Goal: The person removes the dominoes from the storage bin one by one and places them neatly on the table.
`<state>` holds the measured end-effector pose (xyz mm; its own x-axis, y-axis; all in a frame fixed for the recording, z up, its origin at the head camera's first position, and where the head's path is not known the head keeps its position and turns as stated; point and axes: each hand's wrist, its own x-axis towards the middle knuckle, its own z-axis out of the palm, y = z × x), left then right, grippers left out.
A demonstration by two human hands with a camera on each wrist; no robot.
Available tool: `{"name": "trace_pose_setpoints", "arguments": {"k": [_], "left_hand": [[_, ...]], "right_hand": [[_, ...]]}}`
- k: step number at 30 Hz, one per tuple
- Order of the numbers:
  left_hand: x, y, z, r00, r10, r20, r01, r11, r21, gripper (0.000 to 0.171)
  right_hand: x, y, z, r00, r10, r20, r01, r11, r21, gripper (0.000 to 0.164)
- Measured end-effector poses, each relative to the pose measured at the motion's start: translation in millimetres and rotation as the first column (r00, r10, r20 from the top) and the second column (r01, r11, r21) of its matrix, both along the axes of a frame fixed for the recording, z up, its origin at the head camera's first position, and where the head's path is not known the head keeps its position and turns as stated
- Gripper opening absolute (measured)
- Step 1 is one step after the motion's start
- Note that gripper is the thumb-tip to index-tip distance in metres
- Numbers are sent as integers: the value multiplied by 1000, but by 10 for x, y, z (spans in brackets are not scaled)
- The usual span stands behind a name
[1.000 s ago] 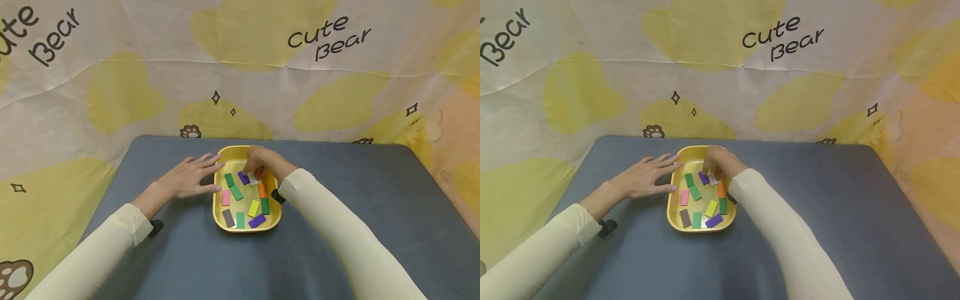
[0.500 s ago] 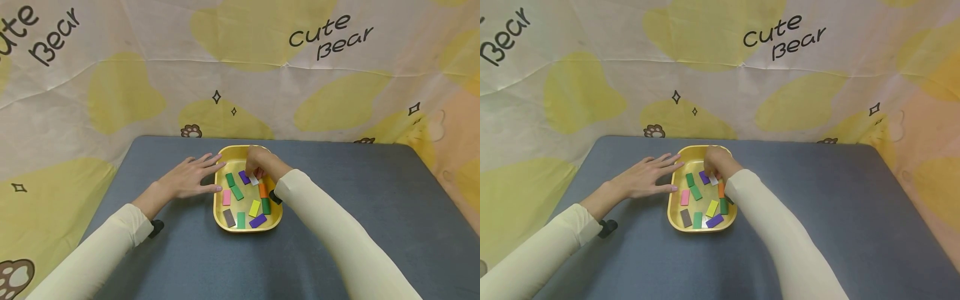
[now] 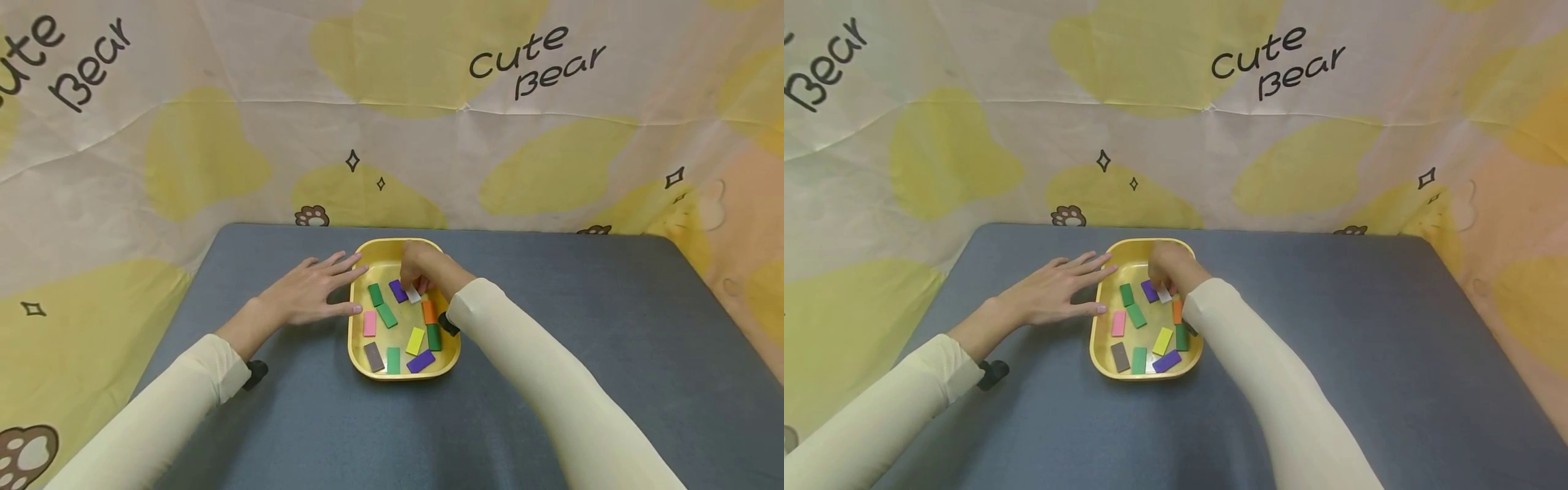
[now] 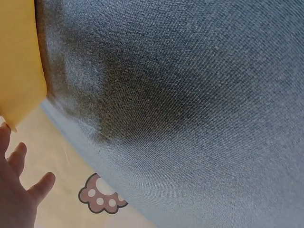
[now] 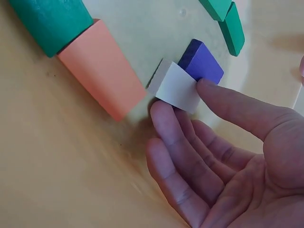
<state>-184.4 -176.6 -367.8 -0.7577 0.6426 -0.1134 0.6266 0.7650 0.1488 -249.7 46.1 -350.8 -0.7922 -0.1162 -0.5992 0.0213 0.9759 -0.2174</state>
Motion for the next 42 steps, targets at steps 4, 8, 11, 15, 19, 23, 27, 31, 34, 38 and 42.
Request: {"name": "trace_pose_setpoints", "arguments": {"k": [4, 8, 11, 15, 19, 23, 27, 31, 34, 38, 42], "left_hand": [[0, -3, -7, 1000, 1, 0, -1, 1000, -1, 82], [-1, -4, -12, 1000, 6, 1, -6, 1000, -7, 82], [-2, -1, -11, 1000, 5, 1, -5, 1000, -5, 82], [-5, 1, -13, 1000, 5, 0, -5, 1000, -7, 82], [-7, 4, -12, 1000, 10, 5, -10, 1000, -12, 83], [-7, 9, -7, 1000, 9, 8, -9, 1000, -10, 83], [-6, 7, -12, 1000, 0, 2, 0, 1000, -4, 82], [-6, 5, -20, 1000, -6, -5, 6, 1000, 1, 82], [-4, 7, -14, 1000, -7, -7, 7, 1000, 5, 82], [0, 13, -4, 1000, -2, -4, 2, 1000, 3, 82], [3, 11, -4, 1000, 8, 3, -8, 1000, -8, 82]], "right_hand": [[-1, -9, -9, 1000, 13, 8, -13, 1000, -8, 19], [9, -22, -8, 1000, 22, 3, -22, 999, -26, 16], [19, -30, -13, 1000, 1, 8, 0, 998, -58, 18], [29, -42, -24, 999, -28, 15, 29, 995, -99, 22], [43, -50, -25, 999, -33, 14, 34, 993, -113, 21], [61, -53, -28, 1000, -27, 13, 28, 993, -111, 20], [70, -60, -35, 1000, -2, 1, 2, 993, -115, 18], [59, -57, -52, 1000, 28, -14, -29, 993, -114, 15], [51, -50, -53, 999, 39, -18, -41, 994, -104, 15], [48, -52, -48, 999, 35, -15, -36, 995, -91, 18], [43, -75, -47, 1000, 29, -3, -29, 996, -84, 19]]}}
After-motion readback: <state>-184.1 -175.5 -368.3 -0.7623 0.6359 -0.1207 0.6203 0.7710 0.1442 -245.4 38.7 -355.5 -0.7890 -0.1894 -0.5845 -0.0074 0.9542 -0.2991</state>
